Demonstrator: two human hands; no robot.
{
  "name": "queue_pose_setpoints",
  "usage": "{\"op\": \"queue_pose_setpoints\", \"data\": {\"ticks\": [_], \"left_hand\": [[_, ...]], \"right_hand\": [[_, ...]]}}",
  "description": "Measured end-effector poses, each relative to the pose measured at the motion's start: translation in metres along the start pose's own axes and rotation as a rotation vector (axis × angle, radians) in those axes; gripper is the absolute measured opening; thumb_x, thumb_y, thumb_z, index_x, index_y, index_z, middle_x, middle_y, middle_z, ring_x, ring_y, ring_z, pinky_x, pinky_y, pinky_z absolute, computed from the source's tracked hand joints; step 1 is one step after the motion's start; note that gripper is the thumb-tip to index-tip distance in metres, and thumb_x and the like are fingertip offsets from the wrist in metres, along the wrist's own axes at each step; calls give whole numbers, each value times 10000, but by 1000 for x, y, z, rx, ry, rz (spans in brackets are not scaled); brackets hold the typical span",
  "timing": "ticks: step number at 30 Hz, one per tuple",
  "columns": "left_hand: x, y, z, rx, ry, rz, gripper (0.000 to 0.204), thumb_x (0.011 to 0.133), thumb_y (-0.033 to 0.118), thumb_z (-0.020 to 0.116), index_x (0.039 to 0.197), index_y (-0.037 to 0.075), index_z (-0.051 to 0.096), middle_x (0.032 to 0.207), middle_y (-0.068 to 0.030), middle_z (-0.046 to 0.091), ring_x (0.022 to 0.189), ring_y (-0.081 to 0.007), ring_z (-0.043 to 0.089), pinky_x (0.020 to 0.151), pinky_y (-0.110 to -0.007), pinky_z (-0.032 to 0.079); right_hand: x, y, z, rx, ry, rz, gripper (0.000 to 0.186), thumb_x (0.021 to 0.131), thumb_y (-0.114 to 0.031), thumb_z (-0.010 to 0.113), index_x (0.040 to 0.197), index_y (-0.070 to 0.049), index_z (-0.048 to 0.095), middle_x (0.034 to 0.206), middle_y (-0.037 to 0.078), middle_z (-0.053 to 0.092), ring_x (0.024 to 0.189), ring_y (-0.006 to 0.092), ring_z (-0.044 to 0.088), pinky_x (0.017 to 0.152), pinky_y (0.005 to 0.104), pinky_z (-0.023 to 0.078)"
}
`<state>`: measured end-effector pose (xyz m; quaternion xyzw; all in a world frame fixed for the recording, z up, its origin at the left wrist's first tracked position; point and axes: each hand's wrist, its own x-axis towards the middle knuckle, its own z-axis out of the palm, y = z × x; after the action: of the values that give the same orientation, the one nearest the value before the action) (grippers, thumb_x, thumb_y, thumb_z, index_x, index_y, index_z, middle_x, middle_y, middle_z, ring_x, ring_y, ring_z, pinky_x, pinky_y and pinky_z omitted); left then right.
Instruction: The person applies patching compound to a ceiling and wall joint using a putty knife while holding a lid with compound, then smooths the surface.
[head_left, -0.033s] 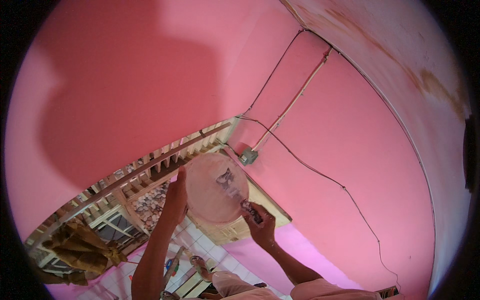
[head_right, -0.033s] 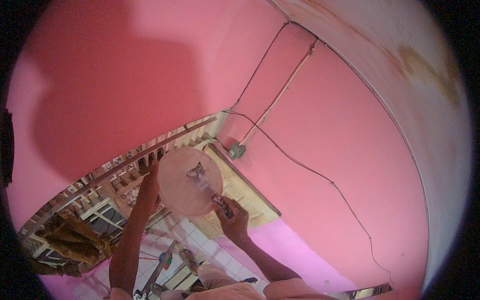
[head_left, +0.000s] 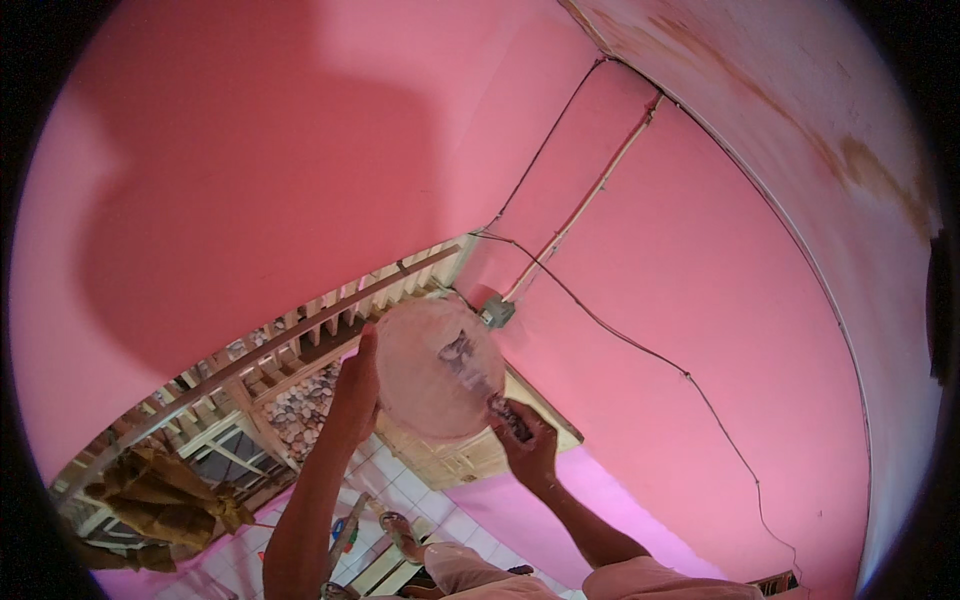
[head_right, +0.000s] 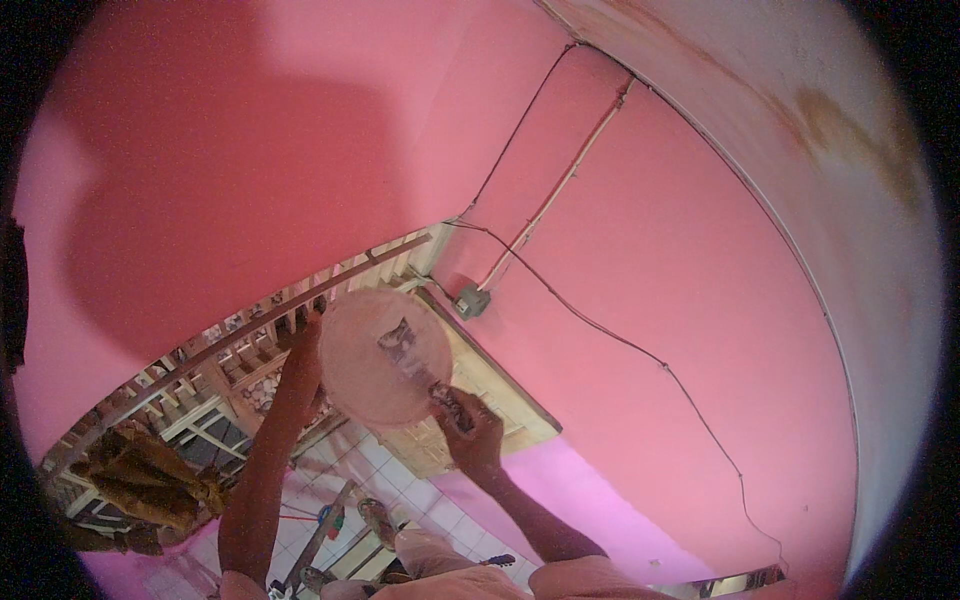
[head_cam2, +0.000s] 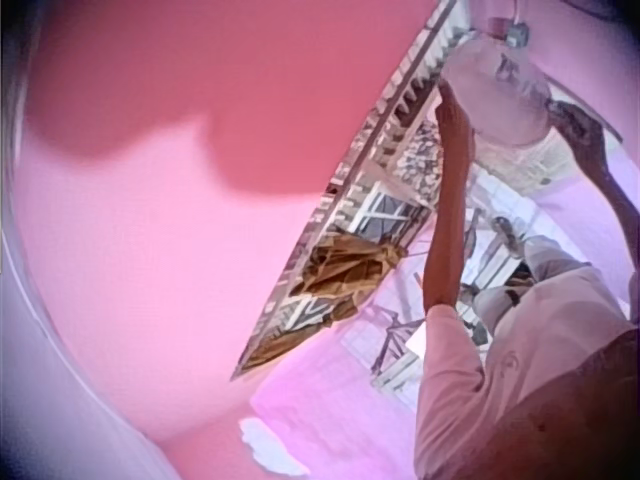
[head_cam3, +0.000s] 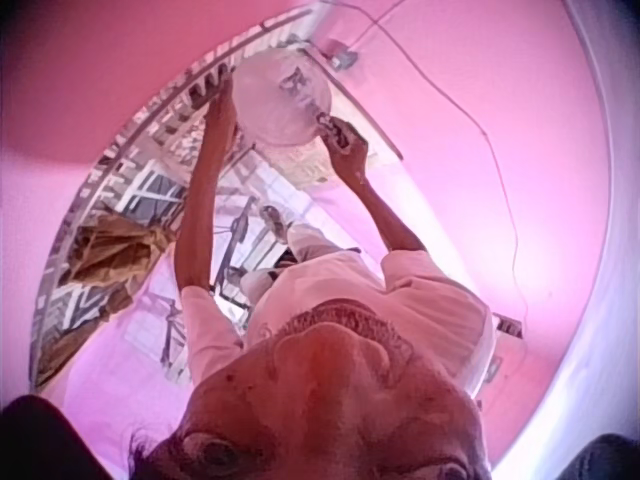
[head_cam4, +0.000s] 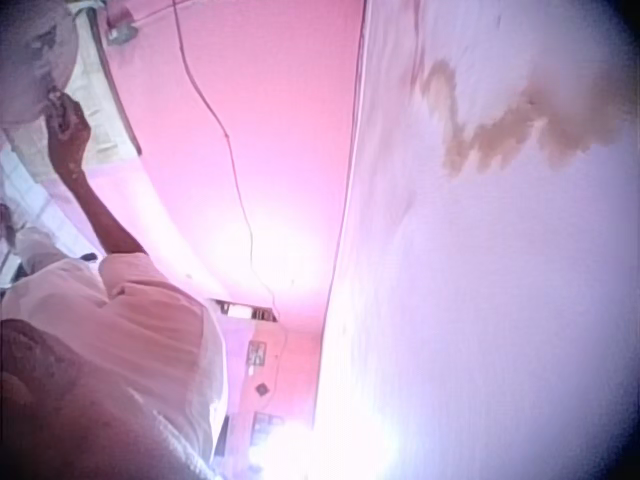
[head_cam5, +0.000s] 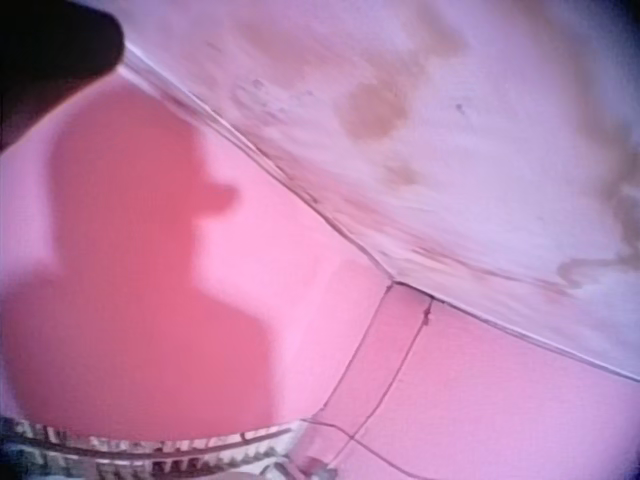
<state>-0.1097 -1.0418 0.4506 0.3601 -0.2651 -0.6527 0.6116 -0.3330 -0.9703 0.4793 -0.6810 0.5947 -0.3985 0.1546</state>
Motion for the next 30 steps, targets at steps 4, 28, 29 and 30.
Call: {"op": "queue_pose_setpoints", "data": {"ticks": [4,28,29,30], "left_hand": [[11,36,47,-115,-208,35,653,926,503,399,1322,-14,349,1309,-140,440,1159,-209,483,943,-327,425],[25,218,231,-432,-662,233,400,960,287,295,1136,-53,410,1134,-199,503,1049,-333,537,934,-481,461],[22,221,233,-435,-665,233,400,960,287,295,1136,-53,410,1134,-199,503,1049,-333,537,934,-481,461],[18,224,234,-425,-695,272,363,939,241,297,1133,-39,424,1101,-194,506,1021,-316,541,920,-487,476]], "right_hand": [[38,-26,-39,38,72,-82,288,786,-119,699,1019,24,608,846,45,645,785,80,570,726,244,470],[165,-193,-228,-356,471,-463,305,861,-256,625,964,29,654,728,28,573,679,107,476,606,243,380],[164,-194,-230,-359,473,-463,305,861,-256,625,964,29,654,728,28,573,679,107,476,606,243,380],[161,-198,-232,-360,504,-463,307,858,-260,628,965,27,657,719,23,565,664,100,465,589,239,370]]}}
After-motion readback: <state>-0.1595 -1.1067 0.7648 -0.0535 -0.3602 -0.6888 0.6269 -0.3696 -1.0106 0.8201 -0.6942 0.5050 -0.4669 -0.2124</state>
